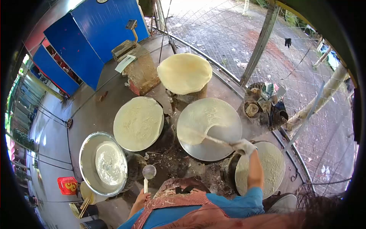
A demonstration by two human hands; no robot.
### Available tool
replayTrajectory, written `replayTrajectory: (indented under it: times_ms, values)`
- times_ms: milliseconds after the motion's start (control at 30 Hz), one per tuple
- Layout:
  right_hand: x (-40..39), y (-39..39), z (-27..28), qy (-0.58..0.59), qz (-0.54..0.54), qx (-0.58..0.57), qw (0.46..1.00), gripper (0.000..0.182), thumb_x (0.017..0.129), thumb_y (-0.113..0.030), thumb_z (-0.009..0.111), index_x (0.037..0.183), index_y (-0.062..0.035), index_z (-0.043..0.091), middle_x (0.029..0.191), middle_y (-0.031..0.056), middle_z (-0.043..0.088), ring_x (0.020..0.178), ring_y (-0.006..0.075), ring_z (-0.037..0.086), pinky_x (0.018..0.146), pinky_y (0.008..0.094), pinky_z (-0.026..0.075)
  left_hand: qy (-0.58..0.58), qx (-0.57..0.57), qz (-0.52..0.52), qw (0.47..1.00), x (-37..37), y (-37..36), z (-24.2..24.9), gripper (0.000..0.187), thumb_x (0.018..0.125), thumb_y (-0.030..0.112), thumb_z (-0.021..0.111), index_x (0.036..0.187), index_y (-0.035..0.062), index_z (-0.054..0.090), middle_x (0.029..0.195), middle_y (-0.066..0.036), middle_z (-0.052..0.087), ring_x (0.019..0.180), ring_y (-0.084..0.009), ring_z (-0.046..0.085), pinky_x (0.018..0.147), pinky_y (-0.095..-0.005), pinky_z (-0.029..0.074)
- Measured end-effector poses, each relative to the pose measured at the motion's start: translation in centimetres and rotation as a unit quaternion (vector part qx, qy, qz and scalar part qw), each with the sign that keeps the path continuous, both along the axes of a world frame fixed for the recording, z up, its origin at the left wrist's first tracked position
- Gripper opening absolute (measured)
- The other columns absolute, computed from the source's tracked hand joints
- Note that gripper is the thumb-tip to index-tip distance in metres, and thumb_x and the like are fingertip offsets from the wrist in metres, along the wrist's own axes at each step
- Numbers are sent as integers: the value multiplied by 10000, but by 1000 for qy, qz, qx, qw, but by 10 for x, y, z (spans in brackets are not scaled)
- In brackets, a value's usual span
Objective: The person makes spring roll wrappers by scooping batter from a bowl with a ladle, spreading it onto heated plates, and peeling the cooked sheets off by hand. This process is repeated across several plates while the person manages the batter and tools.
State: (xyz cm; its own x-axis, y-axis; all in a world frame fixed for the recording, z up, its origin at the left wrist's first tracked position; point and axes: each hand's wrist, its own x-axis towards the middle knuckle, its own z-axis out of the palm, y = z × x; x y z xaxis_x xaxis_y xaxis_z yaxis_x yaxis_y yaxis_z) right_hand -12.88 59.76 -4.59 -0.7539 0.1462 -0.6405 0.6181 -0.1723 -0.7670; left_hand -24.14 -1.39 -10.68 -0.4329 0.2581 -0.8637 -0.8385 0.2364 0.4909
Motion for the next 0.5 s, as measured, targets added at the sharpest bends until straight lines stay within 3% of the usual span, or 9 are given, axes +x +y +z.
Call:
replayTrajectory:
  times_ms: [67,200,233,300,333,367,433,500]
  values:
    - [-57,-7,-27,141,-68,141,978,202,754,-81,644,942,-7,661,670,5,589,500,79,473,409,209,305,11,-29,22,999,5,-1,7,518,816,-55,476,1246,174,302,600,-6,345,453,-77,324,369,-224,294]
    - [-90,-31,-19,137,-146,151,968,198,758,-84,642,939,-6,657,692,7,593,533,85,483,447,219,326,1,6,72,997,3,-20,2,438,808,-55,493,1160,142,321,604,-16,380,452,-78,351,361,-218,287]
    - [-80,-31,-21,131,-168,152,965,196,759,-84,642,937,-5,656,699,8,594,544,88,487,460,223,334,22,6,11,1000,1,-27,10,447,805,-44,506,1166,134,311,597,-9,380,444,-82,359,358,-219,282]
    - [-21,-25,-32,118,-202,173,957,193,761,-86,640,935,-5,654,714,9,596,565,92,493,485,229,348,9,18,10,1000,-7,-41,6,427,802,-18,519,1147,136,322,593,-5,380,433,-85,358,356,-220,281]
    - [6,-33,-37,112,-214,187,952,191,762,-87,640,934,-4,653,721,10,597,576,95,497,498,233,355,22,2,-39,999,-17,-50,-2,503,808,-21,516,1232,126,288,639,-11,406,471,-81,374,384,-216,304]
    - [14,-59,-40,101,-222,201,949,190,763,-87,639,933,-4,652,728,11,598,587,97,500,511,236,362,32,-15,-85,996,-24,-61,-7,581,815,-24,514,1316,116,254,686,-17,432,508,-78,391,412,-212,327]
    - [14,-137,-48,77,-239,228,941,187,765,-89,638,931,-3,649,743,13,600,609,101,507,536,243,376,-56,93,-47,993,-40,-68,8,465,829,-31,465,1232,126,295,635,-12,394,481,-67,368,400,-198,317]
    - [4,-221,-55,59,-280,263,921,184,767,-90,637,929,-3,647,757,14,602,630,106,514,562,250,390,-67,104,-56,991,-53,-76,10,407,827,-20,465,1174,138,323,584,3,338,441,-68,331,358,-213,293]
